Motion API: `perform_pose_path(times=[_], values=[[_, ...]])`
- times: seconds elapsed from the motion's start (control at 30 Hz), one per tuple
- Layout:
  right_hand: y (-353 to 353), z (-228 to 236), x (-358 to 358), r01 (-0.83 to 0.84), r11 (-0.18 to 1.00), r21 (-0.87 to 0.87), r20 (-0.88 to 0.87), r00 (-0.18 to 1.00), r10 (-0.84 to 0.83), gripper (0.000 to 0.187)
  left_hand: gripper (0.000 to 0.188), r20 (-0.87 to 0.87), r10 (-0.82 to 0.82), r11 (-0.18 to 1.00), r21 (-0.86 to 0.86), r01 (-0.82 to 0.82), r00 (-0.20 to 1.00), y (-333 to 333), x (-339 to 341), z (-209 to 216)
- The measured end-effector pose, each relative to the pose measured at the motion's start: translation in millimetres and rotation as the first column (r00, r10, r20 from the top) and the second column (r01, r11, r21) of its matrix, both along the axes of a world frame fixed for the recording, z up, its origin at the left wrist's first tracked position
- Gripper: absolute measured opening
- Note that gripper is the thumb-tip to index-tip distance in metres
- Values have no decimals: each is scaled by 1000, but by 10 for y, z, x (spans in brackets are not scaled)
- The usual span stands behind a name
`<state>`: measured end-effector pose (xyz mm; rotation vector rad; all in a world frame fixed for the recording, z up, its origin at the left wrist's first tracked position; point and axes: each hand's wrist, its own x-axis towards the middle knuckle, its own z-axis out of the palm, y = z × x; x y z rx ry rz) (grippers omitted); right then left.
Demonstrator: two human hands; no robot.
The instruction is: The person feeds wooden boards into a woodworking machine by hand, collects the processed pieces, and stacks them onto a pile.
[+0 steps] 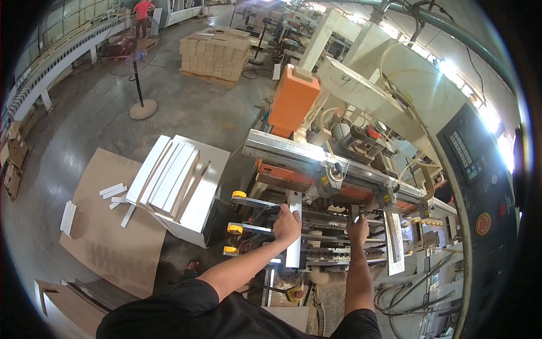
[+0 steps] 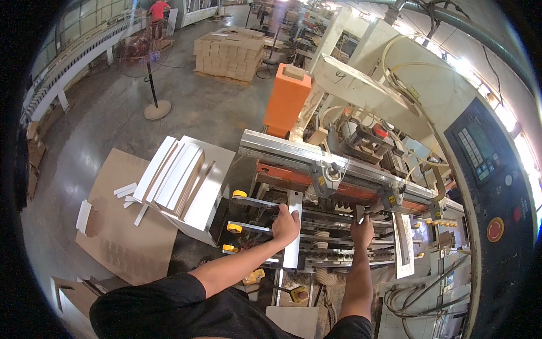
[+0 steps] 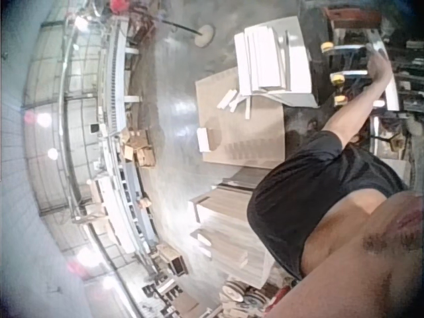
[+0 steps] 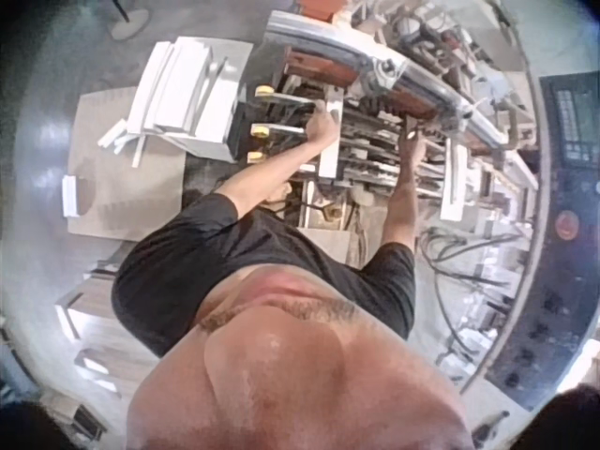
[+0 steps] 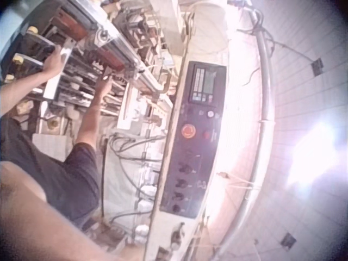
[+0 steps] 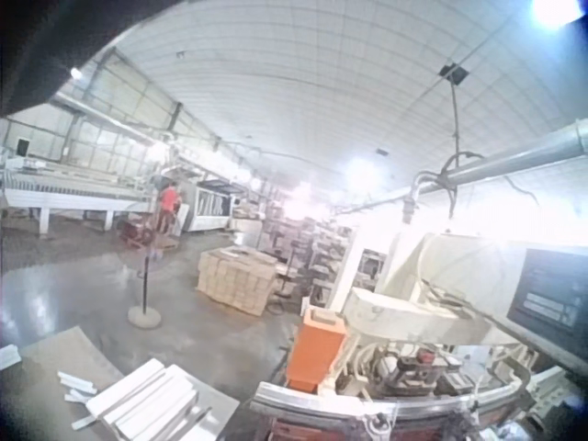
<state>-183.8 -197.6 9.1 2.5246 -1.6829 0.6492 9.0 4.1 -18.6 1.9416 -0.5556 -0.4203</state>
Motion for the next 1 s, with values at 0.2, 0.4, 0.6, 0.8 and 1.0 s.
perform_pose_path(times=[0.2,0.4,0.6,0.8,1.0], values=[[56,58,-4,19,999,42,9,1000,-19,38,35,-18,-3,1000,18,4,1000,-11,-10,8],[-18,-15,-5,-16,1000,10,37,999,15,36,36,13,3,1000,-5,-3,1000,-5,4,-17],[-23,-21,-16,-9,1000,12,14,1000,9,38,36,6,4,1000,-8,-4,1000,-1,-5,-1],[26,34,5,-4,998,56,34,999,2,39,35,1,10,1000,-5,-10,1000,-10,-7,-13],[5,-1,-25,-11,1000,28,66,998,9,34,35,-5,5,1000,7,-5,1000,-11,-8,7]])
